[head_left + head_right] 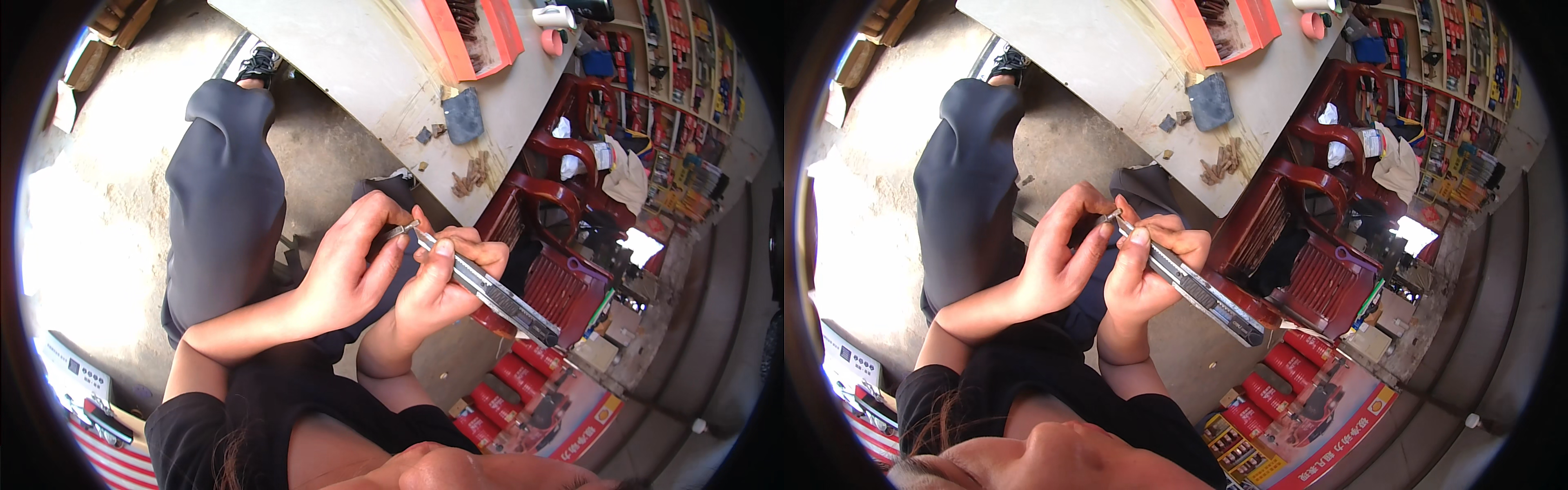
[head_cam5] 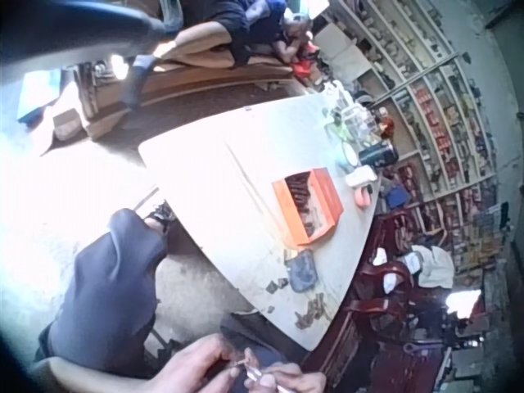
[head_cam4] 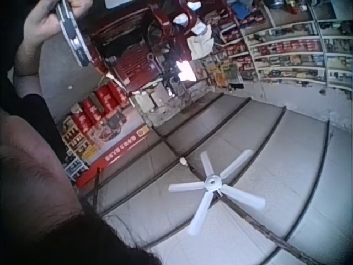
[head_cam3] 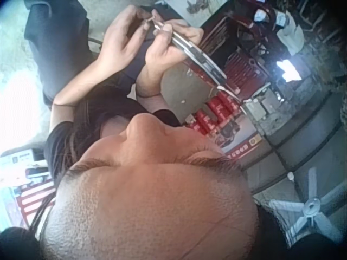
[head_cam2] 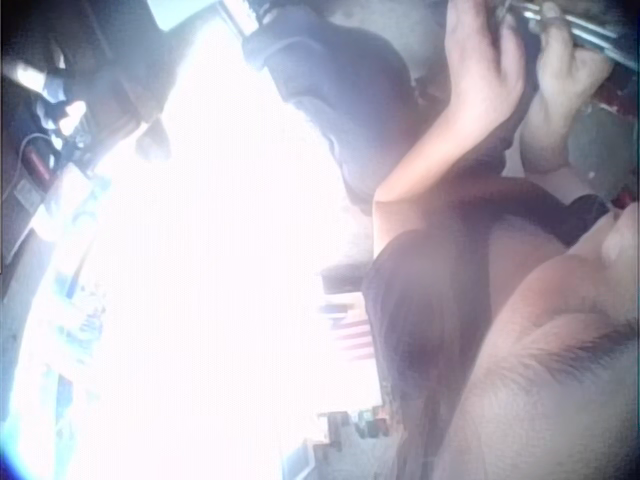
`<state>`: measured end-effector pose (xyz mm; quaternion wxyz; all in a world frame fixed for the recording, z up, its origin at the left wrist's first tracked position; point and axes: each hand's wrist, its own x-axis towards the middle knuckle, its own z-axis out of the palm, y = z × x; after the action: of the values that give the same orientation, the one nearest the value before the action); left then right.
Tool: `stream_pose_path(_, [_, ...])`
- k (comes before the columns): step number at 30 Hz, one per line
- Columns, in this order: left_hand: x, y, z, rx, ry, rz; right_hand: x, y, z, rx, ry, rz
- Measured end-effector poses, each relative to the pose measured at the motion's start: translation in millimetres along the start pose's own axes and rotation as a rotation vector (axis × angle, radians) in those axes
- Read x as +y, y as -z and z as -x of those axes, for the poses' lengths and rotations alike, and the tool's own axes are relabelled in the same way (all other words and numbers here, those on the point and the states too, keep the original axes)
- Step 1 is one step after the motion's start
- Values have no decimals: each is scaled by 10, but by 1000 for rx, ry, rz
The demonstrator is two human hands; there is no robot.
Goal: The person is assembling a utility knife by placing a small spring and pin into the internal slot, then sliding the blade carrier mechanism into the metal frame.
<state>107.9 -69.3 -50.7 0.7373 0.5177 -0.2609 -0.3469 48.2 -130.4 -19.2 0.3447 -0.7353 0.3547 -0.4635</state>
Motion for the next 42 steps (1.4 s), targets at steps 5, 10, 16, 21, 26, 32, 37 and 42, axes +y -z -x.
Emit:
stream_pose_path(5, [0,-1,-1,6,-10,-6,-5,-5,2,-17,-11,-4])
stream_pose_path(10, [6,14,-5,-4,-7,-34,-6,8,-1,-29,-2,42])
stream_pose_path(16, [16,11,-17,-8,0,-56,53,19,19,-19,13,31])
stream_pose_path(21, [-3,1,-6,-20,-8,-55,6,46,-2,-56,-22,38])
stream_pose_path(26, [17,-28,7,-25,52,21,68,61,17,52,-23,64])
stream_pose_path(32, [24,-10,6,-50,182,148,62,77,21,24,-50,-43])
stream_pose_path(37, [32,8,-7,-58,173,152,63,103,31,-30,-61,-34])
stream_pose_path(42, [9,21,-8,-93,134,117,51,104,29,-51,-51,-7])
